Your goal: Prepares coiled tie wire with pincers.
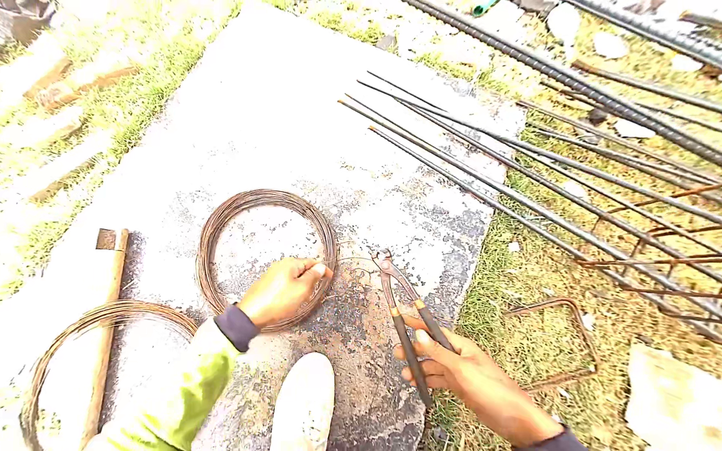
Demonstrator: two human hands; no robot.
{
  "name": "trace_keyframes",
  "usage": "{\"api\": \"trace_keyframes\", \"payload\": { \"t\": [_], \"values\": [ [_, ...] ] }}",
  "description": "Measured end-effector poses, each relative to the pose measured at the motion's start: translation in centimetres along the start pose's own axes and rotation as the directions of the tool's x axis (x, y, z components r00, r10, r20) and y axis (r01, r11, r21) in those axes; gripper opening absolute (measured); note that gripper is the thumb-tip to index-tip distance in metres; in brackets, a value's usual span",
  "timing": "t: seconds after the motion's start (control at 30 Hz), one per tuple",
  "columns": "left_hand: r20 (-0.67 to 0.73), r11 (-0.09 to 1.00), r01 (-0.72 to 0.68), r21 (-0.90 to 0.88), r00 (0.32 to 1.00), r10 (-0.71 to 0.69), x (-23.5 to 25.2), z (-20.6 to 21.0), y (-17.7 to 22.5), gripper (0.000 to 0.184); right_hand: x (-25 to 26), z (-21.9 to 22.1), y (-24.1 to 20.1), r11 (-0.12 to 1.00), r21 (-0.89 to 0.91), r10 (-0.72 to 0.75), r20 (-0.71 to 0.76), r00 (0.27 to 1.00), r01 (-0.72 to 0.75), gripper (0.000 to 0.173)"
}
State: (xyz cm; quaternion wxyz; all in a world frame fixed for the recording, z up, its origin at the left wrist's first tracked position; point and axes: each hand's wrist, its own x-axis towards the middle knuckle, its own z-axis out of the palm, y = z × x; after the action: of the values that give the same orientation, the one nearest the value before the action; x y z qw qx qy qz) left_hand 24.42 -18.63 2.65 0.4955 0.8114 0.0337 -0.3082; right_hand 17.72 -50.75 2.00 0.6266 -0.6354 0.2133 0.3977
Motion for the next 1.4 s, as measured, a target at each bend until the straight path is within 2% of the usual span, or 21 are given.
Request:
{"api": "trace_keyframes", "payload": {
  "t": [0.03,0.07,0.13,0.17,0.2,0.27,0.3,0.37,0.43,0.5,0.57,0.63,0.67,0.7,0.77,0.83,0.93,1.0,1.07,1.17,1.4],
  "values": [
    [-0.004,0.998,0.025,-0.054,1.0,-0.025,-0.5,-1.5,0.1,0.038,0.5,-0.5,0.0,0.997,-0.08,-0.024,-0.037,0.999,0.021,0.045],
    [-0.02,0.985,0.037,-0.167,0.999,-0.04,-1.2,-2.7,0.4,0.037,1.2,-1.0,0.0,0.955,-0.287,-0.106,-0.122,0.987,0.067,0.042],
    [-0.046,0.861,0.034,-0.508,0.997,-0.067,-2.6,-4.3,1.0,0.037,3.0,-1.8,-0.2,0.648,-0.759,-0.38,-0.253,0.89,0.061,0.04],
    [-0.036,0.744,0.031,-0.667,0.997,-0.074,-3.3,-4.7,1.3,0.037,3.8,-1.7,-0.5,0.493,-0.869,-0.493,-0.256,0.832,0.025,0.047],
    [-0.032,0.614,0.017,-0.789,0.997,-0.069,-3.8,-4.7,1.5,0.037,4.3,-0.9,-0.9,0.406,-0.914,-0.574,-0.235,0.784,0.023,0.057],
    [-0.047,0.431,-0.04,-0.901,0.999,-0.005,-4.0,-3.6,1.8,0.039,4.2,3.2,-3.0,0.409,-0.892,-0.652,-0.138,0.746,0.192,0.077],
    [-0.069,0.397,-0.078,-0.914,0.997,0.036,-3.9,-2.6,1.6,0.04,3.5,6.4,-4.1,0.479,-0.824,-0.627,-0.08,0.775,0.302,0.082],
    [-0.114,0.412,-0.133,-0.901,0.991,0.069,-3.4,-0.9,1.1,0.041,2.2,12.1,-6.0,0.706,-0.567,-0.455,0.096,0.885,0.424,0.076],
    [-0.157,0.52,-0.154,-0.84,0.987,0.039,-2.6,-0.6,0.5,0.039,3.0,15.4,-6.3,0.874,-0.343,-0.277,0.23,0.933,0.344,0.063],
    [-0.175,0.727,-0.126,-0.675,0.984,0.007,-2.7,-1.3,0.1,0.04,4.2,16.6,-5.1,0.915,-0.256,-0.272,0.177,0.946,0.311,0.043],
    [-0.17,0.921,-0.104,-0.376,0.985,0.042,-3.5,-2.1,-1.3,0.048,4.6,16.4,-3.3,0.911,-0.223,-0.329,0.109,0.938,0.345,0.031],
    [-0.119,0.99,-0.134,0.031,0.983,0.137,-3.5,-2.5,-4.8,0.053,4.4,15.7,-0.7,0.911,-0.205,-0.347,0.091,0.933,0.359,0.032],
    [-0.074,0.942,-0.147,0.302,0.981,0.177,-3.3,-2.6,-7.5,0.057,4.1,15.1,0.8,0.91,-0.225,-0.335,0.094,0.938,0.348,0.033],
    [-0.016,0.814,-0.158,0.559,0.979,0.201,-3.2,-2.8,-10.4,0.07,3.8,14.5,2.4,0.912,-0.249,-0.312,0.095,0.945,0.326,0.034],
    [0.086,0.544,-0.192,0.817,0.973,0.213,-3.9,-3.3,-15.1,0.09,2.3,13.6,5.0,0.929,-0.272,-0.233,0.096,0.968,0.251,0.035],
    [0.159,0.431,-0.236,0.871,0.965,0.208,-4.5,-4.5,-17.4,0.093,0.5,13.3,6.4,0.961,-0.233,-0.13,0.096,0.987,0.149,0.034],
    [0.29,0.35,-0.349,0.87,0.934,0.209,-3.8,-6.6,-17.4,0.075,-1.5,13.8,7.5,0.989,-0.124,-0.064,0.121,0.991,0.079,0.033],
    [0.418,0.282,-0.467,0.838,0.882,0.218,-2.5,-7.9,-16.9,0.056,-2.1,14.2,7.5,0.991,-0.096,-0.08,0.16,0.984,0.097,0.033],
    [0.543,0.22,-0.584,0.781,0.81,0.222,-1.5,-9.1,-17.0,0.046,-2.2,14.5,7.5,0.987,-0.11,-0.1,0.161,0.982,0.118,0.032],
    [0.633,0.218,-0.667,0.712,0.745,0.211,-0.9,-9.7,-17.2,0.042,-2.3,14.5,7.5,0.985,-0.114,-0.113,0.156,0.981,0.131,0.033],
    [0.687,0.333,-0.617,0.713,0.711,-0.153,-0.3,-8.2,-12.7,0.044,-2.5,13.9,7.5,0.985,-0.085,-0.139,0.147,0.979,0.153,0.034]
  ]
}}
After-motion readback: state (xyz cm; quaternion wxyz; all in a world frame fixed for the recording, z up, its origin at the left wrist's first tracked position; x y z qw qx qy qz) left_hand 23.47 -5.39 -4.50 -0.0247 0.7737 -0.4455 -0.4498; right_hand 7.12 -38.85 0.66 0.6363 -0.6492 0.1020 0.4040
